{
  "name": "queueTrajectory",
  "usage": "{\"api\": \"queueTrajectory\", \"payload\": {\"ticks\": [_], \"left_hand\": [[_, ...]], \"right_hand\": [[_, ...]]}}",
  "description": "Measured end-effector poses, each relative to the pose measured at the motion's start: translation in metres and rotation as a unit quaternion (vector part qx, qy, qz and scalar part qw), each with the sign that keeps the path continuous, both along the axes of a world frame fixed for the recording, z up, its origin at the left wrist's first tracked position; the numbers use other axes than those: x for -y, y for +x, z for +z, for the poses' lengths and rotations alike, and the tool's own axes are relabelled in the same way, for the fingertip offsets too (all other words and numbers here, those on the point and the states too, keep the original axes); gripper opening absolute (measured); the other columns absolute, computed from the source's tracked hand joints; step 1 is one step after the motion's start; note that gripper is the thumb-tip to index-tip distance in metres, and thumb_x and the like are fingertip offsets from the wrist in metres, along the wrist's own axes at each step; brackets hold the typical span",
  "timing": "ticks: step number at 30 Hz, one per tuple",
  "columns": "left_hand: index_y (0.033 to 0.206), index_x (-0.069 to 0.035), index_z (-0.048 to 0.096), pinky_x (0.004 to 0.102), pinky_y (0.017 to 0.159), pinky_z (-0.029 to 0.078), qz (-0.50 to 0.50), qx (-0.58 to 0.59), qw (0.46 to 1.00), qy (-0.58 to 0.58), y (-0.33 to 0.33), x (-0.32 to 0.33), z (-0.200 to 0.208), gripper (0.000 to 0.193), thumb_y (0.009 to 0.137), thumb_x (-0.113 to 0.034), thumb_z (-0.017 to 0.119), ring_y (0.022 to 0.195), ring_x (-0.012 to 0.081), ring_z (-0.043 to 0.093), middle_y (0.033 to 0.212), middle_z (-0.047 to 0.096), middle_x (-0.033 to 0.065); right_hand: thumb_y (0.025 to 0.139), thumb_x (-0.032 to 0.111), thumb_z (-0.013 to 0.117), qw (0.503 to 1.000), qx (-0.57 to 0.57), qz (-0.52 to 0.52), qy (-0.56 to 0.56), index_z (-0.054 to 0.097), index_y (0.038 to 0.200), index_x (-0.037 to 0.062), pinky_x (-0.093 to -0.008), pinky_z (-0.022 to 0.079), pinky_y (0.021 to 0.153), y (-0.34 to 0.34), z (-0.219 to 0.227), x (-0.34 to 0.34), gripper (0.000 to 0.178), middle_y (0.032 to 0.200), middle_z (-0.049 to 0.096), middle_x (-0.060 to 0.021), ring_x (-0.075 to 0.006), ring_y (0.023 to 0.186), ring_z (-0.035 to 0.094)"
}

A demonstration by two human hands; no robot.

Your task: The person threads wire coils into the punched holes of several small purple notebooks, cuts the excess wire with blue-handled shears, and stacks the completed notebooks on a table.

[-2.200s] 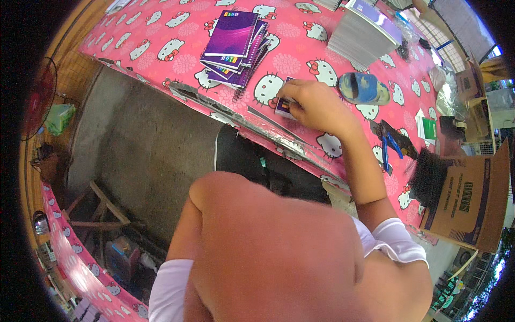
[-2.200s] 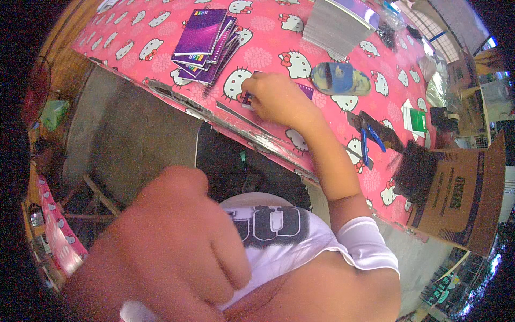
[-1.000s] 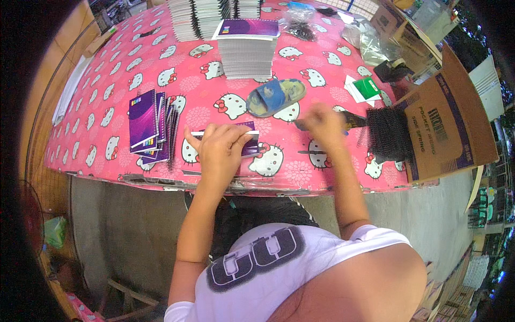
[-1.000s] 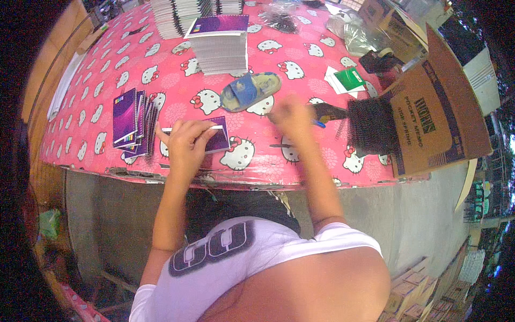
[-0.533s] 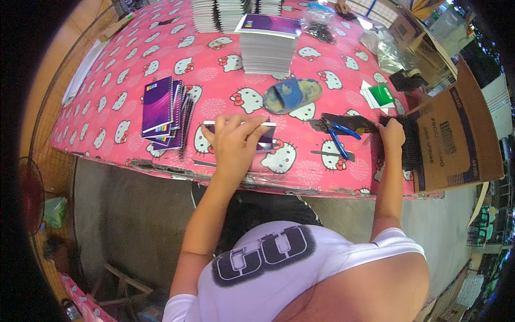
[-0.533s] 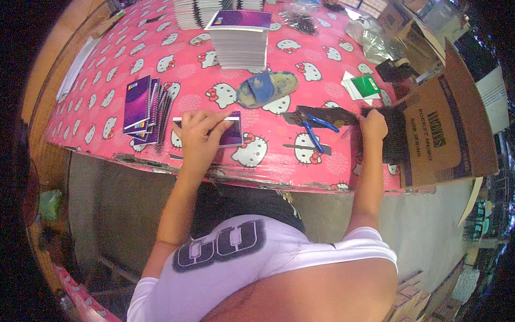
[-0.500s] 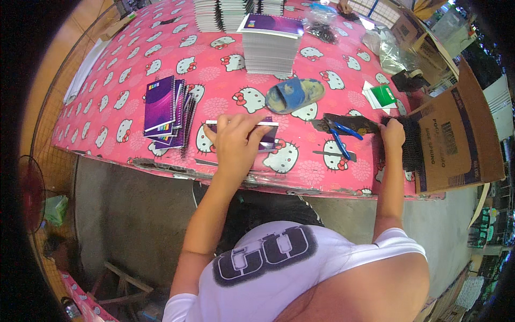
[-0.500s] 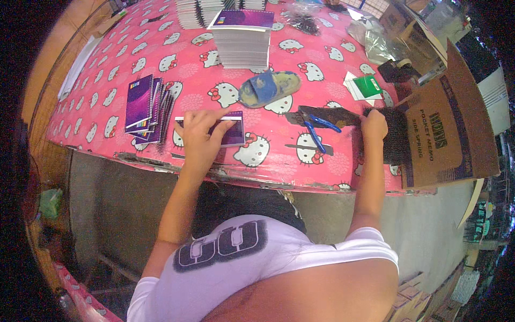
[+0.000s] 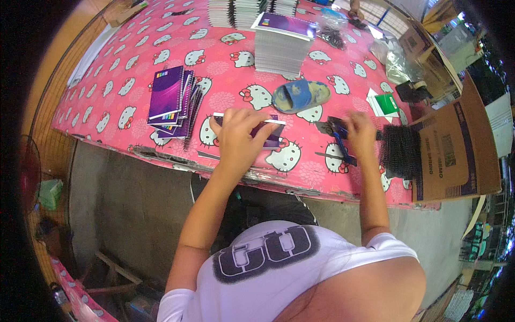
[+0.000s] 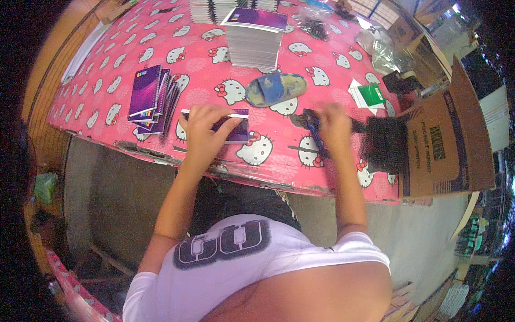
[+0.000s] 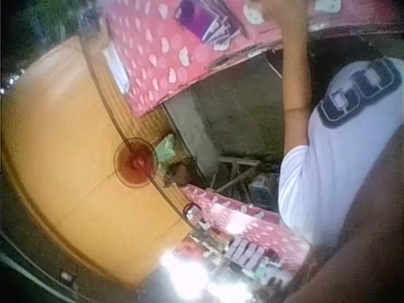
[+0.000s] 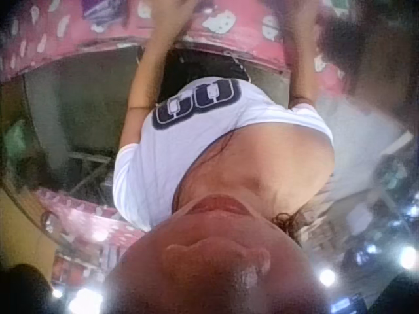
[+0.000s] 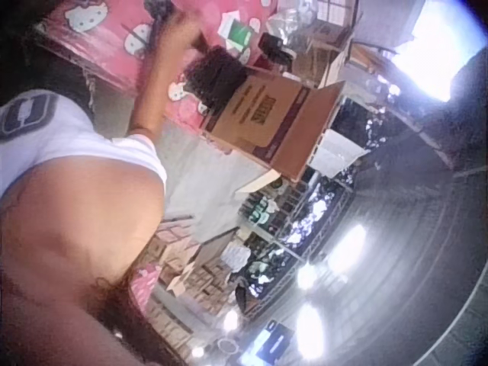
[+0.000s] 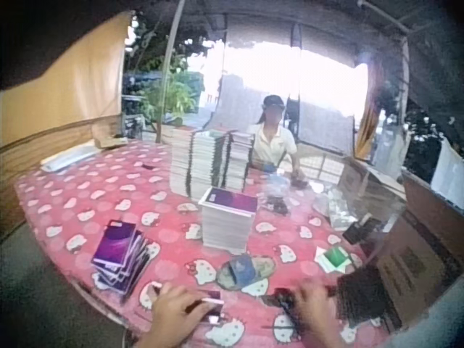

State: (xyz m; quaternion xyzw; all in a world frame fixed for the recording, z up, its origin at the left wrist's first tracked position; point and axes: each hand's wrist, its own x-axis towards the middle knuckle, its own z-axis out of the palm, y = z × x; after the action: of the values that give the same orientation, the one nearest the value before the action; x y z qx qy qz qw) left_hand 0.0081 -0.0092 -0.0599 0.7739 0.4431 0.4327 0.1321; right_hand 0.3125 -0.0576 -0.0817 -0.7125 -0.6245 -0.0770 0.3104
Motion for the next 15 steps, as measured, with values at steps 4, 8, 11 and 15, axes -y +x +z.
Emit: {"api": "queueTrajectory", "payload": {"ticks": [4,8,11,15], "left_hand": [[0.087,-0.015,0.072,0.0543,0.092,0.024,0.002,-0.018,1.0,-0.009,-0.003,-0.001,0.001,0.02,0.075,-0.03,0.074,0.095,0.0203,0.053,0.089,0.064,-0.0007],[0.087,-0.015,0.072,0.0536,0.092,0.025,-0.007,-0.018,1.0,-0.015,-0.004,0.003,0.004,0.02,0.075,-0.03,0.074,0.095,0.0202,0.053,0.088,0.064,-0.0009],[0.086,-0.014,0.072,0.0529,0.092,0.025,-0.003,-0.012,1.0,-0.002,-0.003,0.001,0.001,0.02,0.074,-0.029,0.075,0.094,0.0202,0.053,0.087,0.064,-0.0007],[0.086,-0.014,0.073,0.0518,0.094,0.025,-0.015,0.018,1.0,-0.006,-0.006,0.0,0.001,0.019,0.073,-0.028,0.076,0.094,0.0201,0.053,0.087,0.065,-0.0003]], "right_hand": [[0.079,0.009,0.069,0.957,-0.196,0.212,0.016,0.07,0.099,0.0025,-0.0285,0.049,0.069,-0.109,0.034,0.0,0.021,0.089,0.067,-0.0107,-0.0191,0.078,0.064],[0.076,0.009,0.07,0.952,-0.243,0.186,0.014,0.07,0.094,0.0036,-0.0312,0.05,0.072,-0.109,0.032,-0.006,0.019,0.09,0.067,-0.012,-0.0232,0.081,0.065],[0.076,0.007,0.068,0.945,-0.248,0.214,-0.002,0.069,0.093,0.0025,-0.0309,0.05,0.071,-0.108,0.035,-0.008,0.017,0.088,0.067,-0.0116,-0.0221,0.079,0.064],[0.079,0.006,0.065,0.918,-0.252,0.294,-0.085,0.069,0.095,0.0028,-0.0304,0.05,0.07,-0.103,0.043,-0.013,0.017,0.086,0.066,-0.0116,-0.0206,0.077,0.063]]}}
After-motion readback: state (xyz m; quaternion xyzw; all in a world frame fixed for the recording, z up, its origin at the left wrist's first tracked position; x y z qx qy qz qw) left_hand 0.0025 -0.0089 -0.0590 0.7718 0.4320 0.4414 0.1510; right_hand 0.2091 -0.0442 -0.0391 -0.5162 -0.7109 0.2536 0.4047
